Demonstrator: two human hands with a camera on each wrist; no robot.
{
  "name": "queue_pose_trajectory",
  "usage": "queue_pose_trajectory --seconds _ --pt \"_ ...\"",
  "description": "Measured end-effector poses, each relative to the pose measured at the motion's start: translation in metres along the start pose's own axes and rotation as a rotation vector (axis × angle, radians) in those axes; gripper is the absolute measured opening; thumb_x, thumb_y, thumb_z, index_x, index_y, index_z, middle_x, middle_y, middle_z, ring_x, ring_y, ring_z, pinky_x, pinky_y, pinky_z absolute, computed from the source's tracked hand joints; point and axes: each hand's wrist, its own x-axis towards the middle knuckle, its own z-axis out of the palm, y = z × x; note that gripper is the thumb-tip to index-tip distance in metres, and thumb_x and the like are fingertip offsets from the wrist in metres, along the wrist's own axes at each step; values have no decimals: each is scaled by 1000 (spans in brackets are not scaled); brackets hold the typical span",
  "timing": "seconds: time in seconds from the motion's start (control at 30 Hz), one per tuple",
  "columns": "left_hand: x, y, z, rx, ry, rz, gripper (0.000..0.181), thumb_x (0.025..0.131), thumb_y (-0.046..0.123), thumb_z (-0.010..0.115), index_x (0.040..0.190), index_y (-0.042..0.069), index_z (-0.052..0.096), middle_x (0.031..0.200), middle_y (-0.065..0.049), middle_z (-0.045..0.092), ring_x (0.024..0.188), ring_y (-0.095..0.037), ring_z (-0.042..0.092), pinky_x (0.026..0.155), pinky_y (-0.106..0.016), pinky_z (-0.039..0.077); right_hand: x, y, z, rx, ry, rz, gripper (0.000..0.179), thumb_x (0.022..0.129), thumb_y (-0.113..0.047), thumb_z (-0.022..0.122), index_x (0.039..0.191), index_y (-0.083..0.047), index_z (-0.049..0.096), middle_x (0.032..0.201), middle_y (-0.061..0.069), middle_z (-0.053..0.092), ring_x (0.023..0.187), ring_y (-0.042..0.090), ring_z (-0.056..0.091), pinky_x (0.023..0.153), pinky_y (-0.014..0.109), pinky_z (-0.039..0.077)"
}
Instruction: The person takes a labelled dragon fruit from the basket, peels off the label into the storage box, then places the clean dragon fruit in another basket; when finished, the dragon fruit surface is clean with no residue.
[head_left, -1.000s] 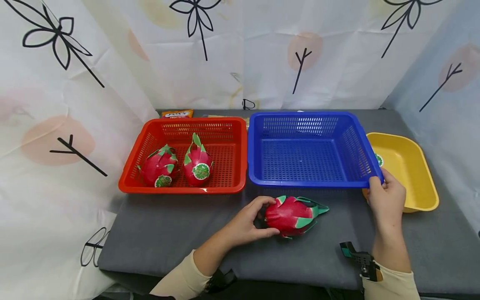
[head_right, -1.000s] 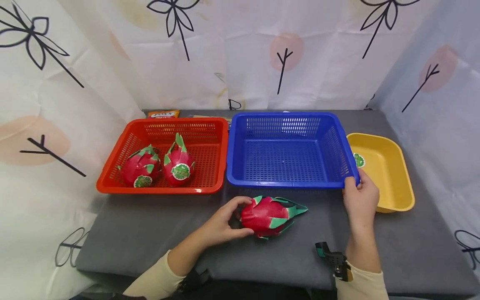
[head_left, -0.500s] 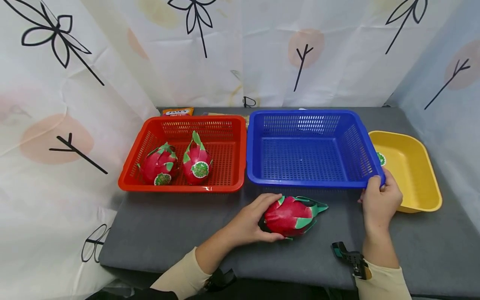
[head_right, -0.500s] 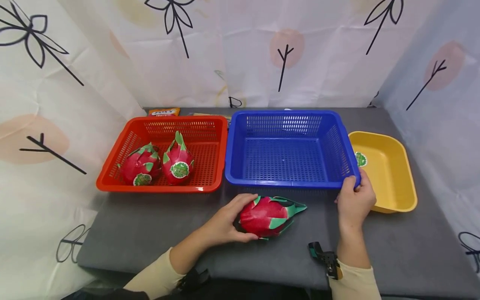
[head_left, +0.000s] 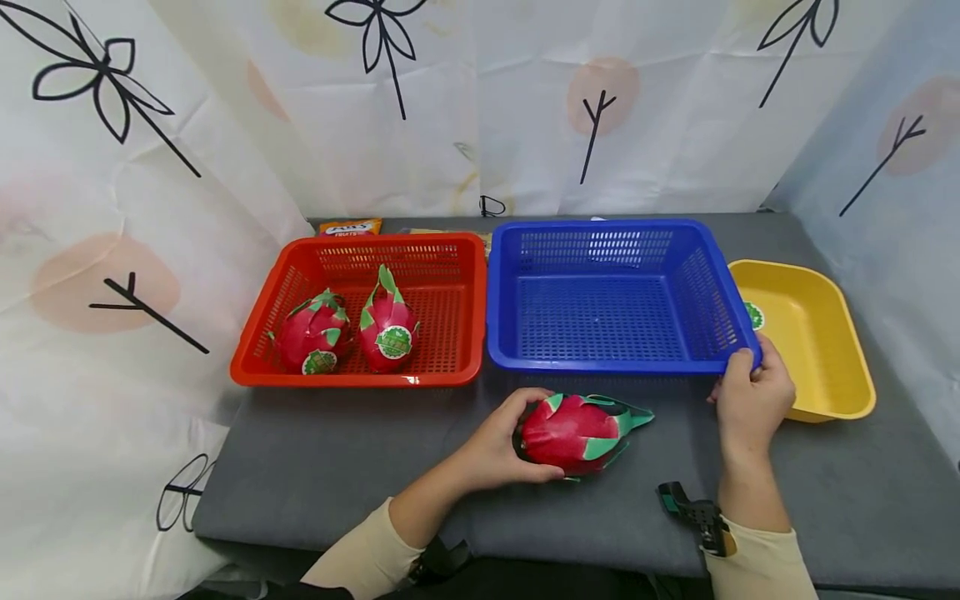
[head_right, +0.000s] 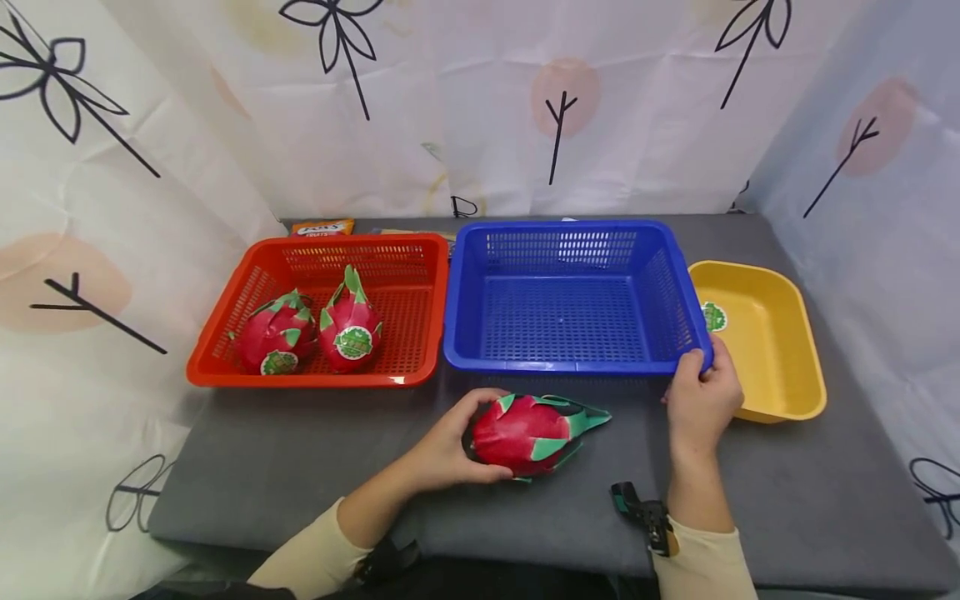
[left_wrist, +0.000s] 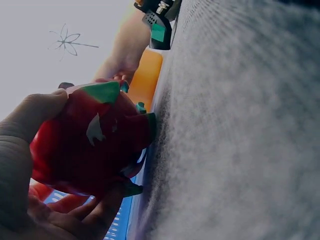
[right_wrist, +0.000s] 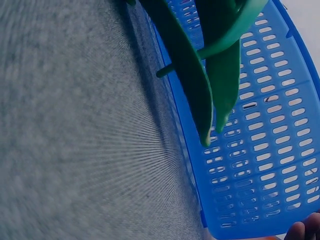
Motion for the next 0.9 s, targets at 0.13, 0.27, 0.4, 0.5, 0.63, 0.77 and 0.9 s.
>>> queue_pose_trajectory --seconds 0.13,0.27,0.4,0.5,0.63,0.77,0.9 --pt "-4 3 0 -93 -28 -24 84 76 8 91 145 21 43 137 0 55 117 -14 61 94 -32 55 -3 -6 -1 -15 5 -8 35 104 -14 43 126 0 67 59 1 53 37 8 45 39 16 42" --pt "-8 11 -2 -225 -45 -19 82 78 4 88 145 20 43 138 -3 56 120 -20 62 93 -36 56 -5 -11 -1 -4 5 -15 35 104 -14 43 125 2 66 57 -1 52 36 7 45 39 15 42" --pt "-11 22 -4 -336 -49 51 79 79 3 87 144 14 42 145 -8 50 124 -28 59 94 -41 56 -8 -14 -1 31 4 -36 34 103 -12 44 121 5 67 54 0 50 35 6 44 37 16 41" --pt "-14 30 -8 -362 -46 133 78 81 7 86 145 8 41 148 -13 47 126 -34 57 94 -45 56 -8 -10 0 33 2 -34 35 103 -12 43 121 5 67 54 -1 51 34 7 44 36 17 40" --pt "-14 47 -15 -349 -40 200 79 84 12 86 147 7 39 149 -14 45 128 -37 55 93 -47 56 -3 4 0 17 6 -14 34 102 -13 43 122 1 67 55 -1 52 34 9 45 37 17 41" --pt "-9 69 -25 -303 -29 245 80 84 13 86 148 8 38 149 -13 45 127 -36 57 90 -48 57 3 14 -1 25 26 -8 32 101 -13 44 121 -2 68 53 -3 52 33 7 44 35 17 39" --pt "0 90 -38 -234 -3 292 83 83 14 86 149 8 37 150 -12 44 126 -37 56 90 -47 57 4 17 -2 11 25 -8 35 101 -13 44 125 -3 67 55 0 54 33 7 44 36 17 40"
